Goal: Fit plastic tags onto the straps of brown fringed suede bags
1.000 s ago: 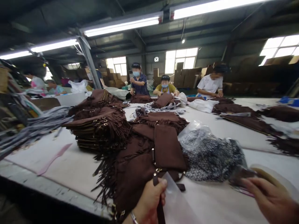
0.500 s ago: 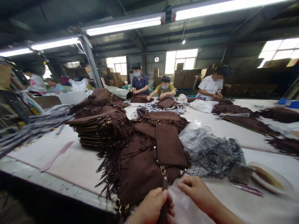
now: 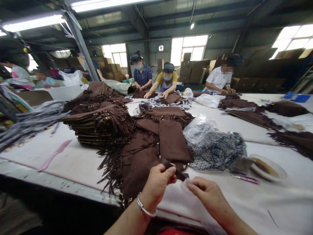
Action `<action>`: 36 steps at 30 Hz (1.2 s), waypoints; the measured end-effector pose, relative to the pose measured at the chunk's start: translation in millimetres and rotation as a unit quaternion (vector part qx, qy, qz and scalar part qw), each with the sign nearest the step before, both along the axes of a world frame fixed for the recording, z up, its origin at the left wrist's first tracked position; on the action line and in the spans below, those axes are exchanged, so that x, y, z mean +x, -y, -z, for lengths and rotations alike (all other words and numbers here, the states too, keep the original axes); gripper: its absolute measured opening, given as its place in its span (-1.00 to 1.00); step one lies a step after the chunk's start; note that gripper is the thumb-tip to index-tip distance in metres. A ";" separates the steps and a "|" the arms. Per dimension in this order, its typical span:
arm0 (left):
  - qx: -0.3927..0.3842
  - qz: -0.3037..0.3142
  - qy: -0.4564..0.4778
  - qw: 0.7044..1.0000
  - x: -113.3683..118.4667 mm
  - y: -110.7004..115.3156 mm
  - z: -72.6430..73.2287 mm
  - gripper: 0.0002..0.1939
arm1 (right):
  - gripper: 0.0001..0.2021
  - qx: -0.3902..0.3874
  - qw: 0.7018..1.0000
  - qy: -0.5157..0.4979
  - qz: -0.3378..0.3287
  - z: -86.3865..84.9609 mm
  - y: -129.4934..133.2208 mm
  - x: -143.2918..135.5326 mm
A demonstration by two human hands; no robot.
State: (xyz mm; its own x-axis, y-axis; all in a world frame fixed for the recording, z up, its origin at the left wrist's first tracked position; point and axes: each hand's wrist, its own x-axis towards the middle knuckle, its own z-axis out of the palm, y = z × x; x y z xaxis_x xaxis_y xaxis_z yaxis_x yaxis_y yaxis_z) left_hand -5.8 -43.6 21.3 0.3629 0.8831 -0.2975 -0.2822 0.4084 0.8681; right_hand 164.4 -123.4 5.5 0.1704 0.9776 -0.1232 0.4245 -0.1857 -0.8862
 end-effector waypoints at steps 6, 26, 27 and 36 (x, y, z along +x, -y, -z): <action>0.005 -0.006 -0.013 1.000 -0.9 7.4 6.4 -0.61 | -0.63 -0.010 0.999 -0.028 0.014 -3.3 -1.4 -0.1; 0.088 0.053 -0.063 0.993 2.0 -3.1 16.4 -0.65 | -0.60 -0.053 0.986 -0.157 -0.021 0.3 1.7 0.2; 0.093 0.054 -0.064 0.992 1.8 -3.4 17.2 -0.65 | -0.58 -0.058 0.984 -0.166 -0.020 0.9 2.2 0.3; 0.094 0.065 -0.060 0.992 1.9 -4.9 18.9 -0.71 | -0.49 -0.084 0.973 -0.214 -0.006 1.5 5.1 -0.3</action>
